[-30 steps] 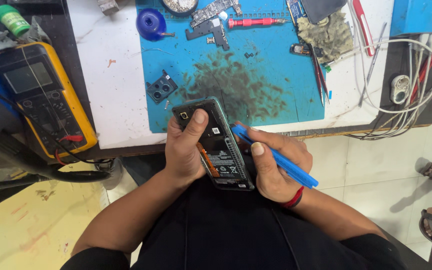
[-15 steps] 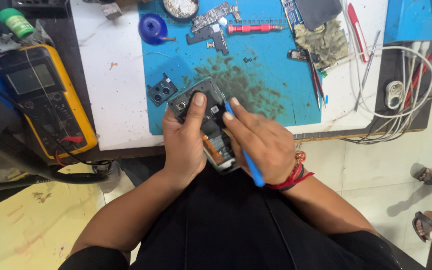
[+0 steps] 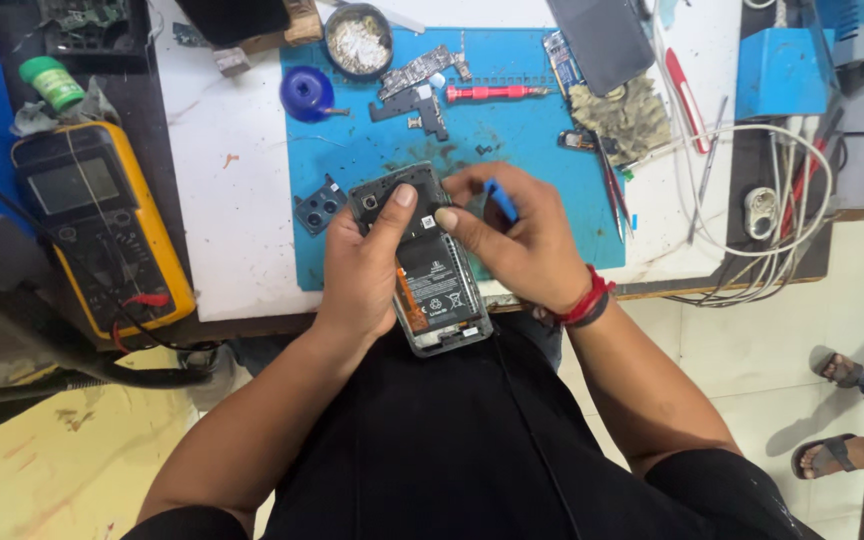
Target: The person disassembles a smartphone using a screwdriver and a prying tool. They remove the back cover, unscrew internal components, and separate the screen assembly from the frame.
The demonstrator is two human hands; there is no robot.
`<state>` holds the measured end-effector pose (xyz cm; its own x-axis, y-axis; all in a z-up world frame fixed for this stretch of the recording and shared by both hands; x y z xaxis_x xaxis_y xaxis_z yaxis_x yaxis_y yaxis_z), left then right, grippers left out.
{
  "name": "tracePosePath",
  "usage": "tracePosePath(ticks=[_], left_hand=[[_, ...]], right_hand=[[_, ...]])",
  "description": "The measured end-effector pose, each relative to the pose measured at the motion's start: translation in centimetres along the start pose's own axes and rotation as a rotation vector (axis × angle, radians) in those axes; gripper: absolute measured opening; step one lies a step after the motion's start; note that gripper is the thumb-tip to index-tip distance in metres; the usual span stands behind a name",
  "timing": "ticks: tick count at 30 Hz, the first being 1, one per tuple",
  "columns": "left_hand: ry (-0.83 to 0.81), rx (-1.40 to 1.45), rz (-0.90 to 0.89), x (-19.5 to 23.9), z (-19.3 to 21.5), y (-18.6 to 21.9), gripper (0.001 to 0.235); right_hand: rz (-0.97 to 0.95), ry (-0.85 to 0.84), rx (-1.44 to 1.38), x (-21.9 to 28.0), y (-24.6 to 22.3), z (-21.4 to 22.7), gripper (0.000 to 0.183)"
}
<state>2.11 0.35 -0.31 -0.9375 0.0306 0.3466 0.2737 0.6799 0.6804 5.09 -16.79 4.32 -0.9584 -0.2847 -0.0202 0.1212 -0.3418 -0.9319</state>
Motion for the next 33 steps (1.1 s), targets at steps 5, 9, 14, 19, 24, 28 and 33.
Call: tracePosePath(ticks=[5, 9, 14, 19, 24, 28, 33], left_hand=[[-0.090, -0.030, 0.089, -1.2, 0.1, 1.0, 0.020], [-0.177, -0.070, 0.150, -2.2, 0.1, 1.3, 0.021], [-0.187, -0.155, 0.159, -4.2, -0.2, 0.9, 0.022], [-0.183, -0.189, 0.172, -5.8, -0.5, 0.5, 0.021], [-0.186, -0.192, 0.120, -6.7, -0.7, 0.3, 0.021], [-0.163, -0.208, 0.088, -7.4, -0.4, 0.6, 0.020], [-0.171, -0.256, 0.085, -7.6, 0.1, 1.0, 0.019]], right_hand=[[-0.205, -0.177, -0.303, -1.8, 1.1, 1.1, 0.018], [-0.216, -0.370, -0.336, -3.5, 2.4, 2.8, 0.017], [-0.224, -0.420, -0.292, -5.3, 4.1, 4.0, 0.017], [-0.211, -0.507, -0.377, -6.5, 4.5, 5.1, 0.014], [-0.309, -0.357, -0.327, -6.6, 4.5, 5.3, 0.015], [-0.251, -0.158, -0.297, -6.0, 4.3, 4.2, 0.021], [-0.239, -0.153, -0.186, -5.4, 5.0, 3.8, 0.019]])
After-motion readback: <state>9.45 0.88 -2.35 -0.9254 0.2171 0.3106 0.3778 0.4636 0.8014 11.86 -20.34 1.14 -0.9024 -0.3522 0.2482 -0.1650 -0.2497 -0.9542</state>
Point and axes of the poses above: each hand's wrist, its own x-axis away from the middle knuckle, its own z-axis out of the back of the hand, y = z × x, the point moved 1 cm from there along -x, towards the middle knuckle
